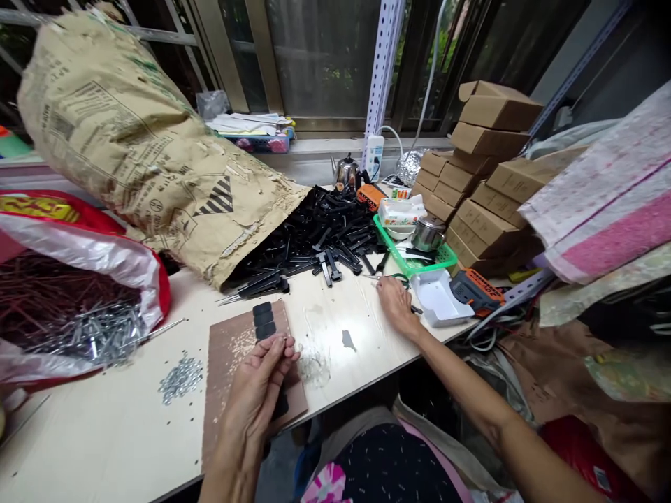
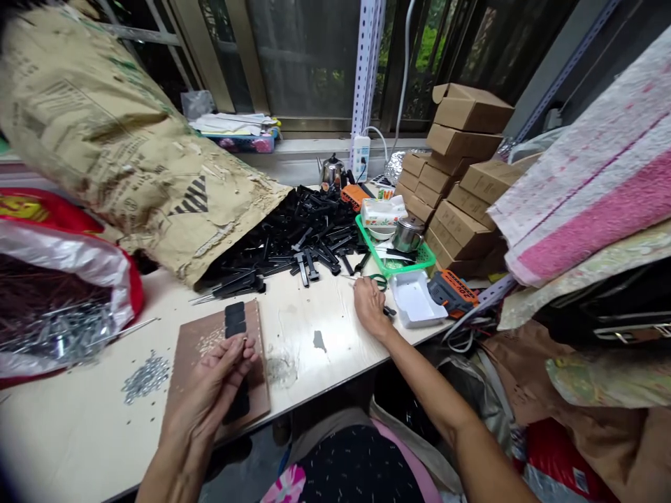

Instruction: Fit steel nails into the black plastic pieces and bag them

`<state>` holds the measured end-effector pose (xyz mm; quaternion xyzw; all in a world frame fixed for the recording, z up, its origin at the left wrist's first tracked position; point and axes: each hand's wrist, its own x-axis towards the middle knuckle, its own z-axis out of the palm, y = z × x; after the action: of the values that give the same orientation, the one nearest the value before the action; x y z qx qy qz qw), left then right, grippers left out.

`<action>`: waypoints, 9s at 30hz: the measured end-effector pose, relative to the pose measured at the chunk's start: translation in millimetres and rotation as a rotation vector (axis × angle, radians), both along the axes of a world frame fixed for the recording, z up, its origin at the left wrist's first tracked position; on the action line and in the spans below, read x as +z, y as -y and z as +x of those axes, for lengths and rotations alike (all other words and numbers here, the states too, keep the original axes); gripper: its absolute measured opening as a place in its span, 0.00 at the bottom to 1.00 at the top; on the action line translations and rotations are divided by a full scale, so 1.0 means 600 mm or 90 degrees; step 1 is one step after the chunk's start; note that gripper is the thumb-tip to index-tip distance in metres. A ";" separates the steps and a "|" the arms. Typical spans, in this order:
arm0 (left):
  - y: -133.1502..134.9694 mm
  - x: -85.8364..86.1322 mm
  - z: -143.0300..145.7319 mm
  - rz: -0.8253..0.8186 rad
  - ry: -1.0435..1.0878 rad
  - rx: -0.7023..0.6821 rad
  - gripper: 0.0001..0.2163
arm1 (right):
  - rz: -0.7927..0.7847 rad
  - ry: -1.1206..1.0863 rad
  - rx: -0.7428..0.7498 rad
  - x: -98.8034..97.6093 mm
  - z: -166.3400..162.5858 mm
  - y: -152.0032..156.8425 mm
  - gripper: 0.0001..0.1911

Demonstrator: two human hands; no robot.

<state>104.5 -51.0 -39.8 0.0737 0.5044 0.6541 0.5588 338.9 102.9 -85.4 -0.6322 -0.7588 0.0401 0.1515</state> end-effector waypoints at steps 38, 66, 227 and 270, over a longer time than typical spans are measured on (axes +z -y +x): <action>0.036 0.013 0.010 0.053 -0.085 0.051 0.16 | 0.034 -0.206 0.518 0.084 -0.156 0.161 0.12; 0.050 -0.019 -0.004 0.028 -0.335 0.091 0.15 | 0.076 -0.165 0.526 0.070 -0.186 0.177 0.08; 0.062 -0.005 -0.076 0.064 -0.019 -0.010 0.14 | 0.023 -0.112 0.602 0.112 -0.211 0.157 0.09; 0.063 -0.008 -0.069 0.023 -0.149 0.007 0.13 | 0.299 -0.011 0.684 0.099 -0.217 0.139 0.09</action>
<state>63.1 -88.9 -44.9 0.1566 0.5549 0.6531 0.4909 208.5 19.8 -26.2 -0.1078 -0.9602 -0.0529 0.2522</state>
